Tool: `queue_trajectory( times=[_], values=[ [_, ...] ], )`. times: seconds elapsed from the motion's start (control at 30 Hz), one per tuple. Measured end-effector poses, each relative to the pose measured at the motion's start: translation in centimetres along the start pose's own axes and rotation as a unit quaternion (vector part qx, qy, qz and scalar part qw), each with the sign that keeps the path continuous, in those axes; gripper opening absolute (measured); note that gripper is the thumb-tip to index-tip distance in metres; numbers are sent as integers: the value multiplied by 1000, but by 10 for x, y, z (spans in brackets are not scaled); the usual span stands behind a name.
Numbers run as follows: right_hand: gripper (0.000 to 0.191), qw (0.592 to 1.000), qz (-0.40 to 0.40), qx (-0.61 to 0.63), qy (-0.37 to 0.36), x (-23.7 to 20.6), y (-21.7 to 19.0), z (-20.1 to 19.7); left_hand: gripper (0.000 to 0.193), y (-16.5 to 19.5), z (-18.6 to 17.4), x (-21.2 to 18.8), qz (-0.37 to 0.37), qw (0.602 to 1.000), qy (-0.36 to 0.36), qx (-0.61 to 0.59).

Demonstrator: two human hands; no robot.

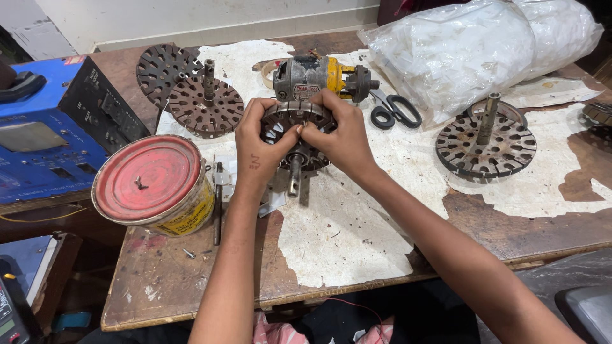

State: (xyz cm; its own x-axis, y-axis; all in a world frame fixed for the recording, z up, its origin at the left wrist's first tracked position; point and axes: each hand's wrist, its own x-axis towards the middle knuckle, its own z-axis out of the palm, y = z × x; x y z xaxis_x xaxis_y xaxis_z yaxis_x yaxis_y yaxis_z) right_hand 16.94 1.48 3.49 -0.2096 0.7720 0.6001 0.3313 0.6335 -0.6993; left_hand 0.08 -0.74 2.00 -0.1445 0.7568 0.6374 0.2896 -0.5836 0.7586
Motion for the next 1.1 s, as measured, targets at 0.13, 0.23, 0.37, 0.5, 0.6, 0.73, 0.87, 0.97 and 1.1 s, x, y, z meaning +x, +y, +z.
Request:
queue_trajectory(
  times=[0.13, 0.23, 0.37, 0.5, 0.6, 0.73, 0.87, 0.97, 1.1],
  values=[
    [27, 998, -46, -9, 33, -1, 5, 5, 36, -3, 4, -4, 71, 995, 26, 66],
    [29, 999, -31, 2, 20, -1, 11, 3, 37, -2, 7, -5, 82, 993, 35, 82],
    [35, 989, 50, 100, -100, 6, 22, -17, 39, 0, 7, -7, 78, 992, 39, 97],
    [34, 932, 35, 293, -208, 13, 33, -34, 40, -1, 8, -7, 70, 991, 45, 107],
    [40, 911, 155, 336, -181, 15, 38, -31, 39, -4, 7, -4, 45, 995, 37, 77],
    [22, 906, 100, 347, -223, 18, 44, -25, 38, -7, -1, -6, -7, 1000, -10, -18],
    [15, 916, 56, 317, -241, 16, 51, -32, 40, -9, -2, -5, 48, 998, -35, 0],
    [15, 919, 33, 311, -241, 13, 56, -35, 44, -8, -2, -5, 134, 987, -18, 84],
    [12, 928, 33, 296, -222, 14, 59, -33, 47, -5, 1, -9, 121, 991, -18, 45]
  ],
)
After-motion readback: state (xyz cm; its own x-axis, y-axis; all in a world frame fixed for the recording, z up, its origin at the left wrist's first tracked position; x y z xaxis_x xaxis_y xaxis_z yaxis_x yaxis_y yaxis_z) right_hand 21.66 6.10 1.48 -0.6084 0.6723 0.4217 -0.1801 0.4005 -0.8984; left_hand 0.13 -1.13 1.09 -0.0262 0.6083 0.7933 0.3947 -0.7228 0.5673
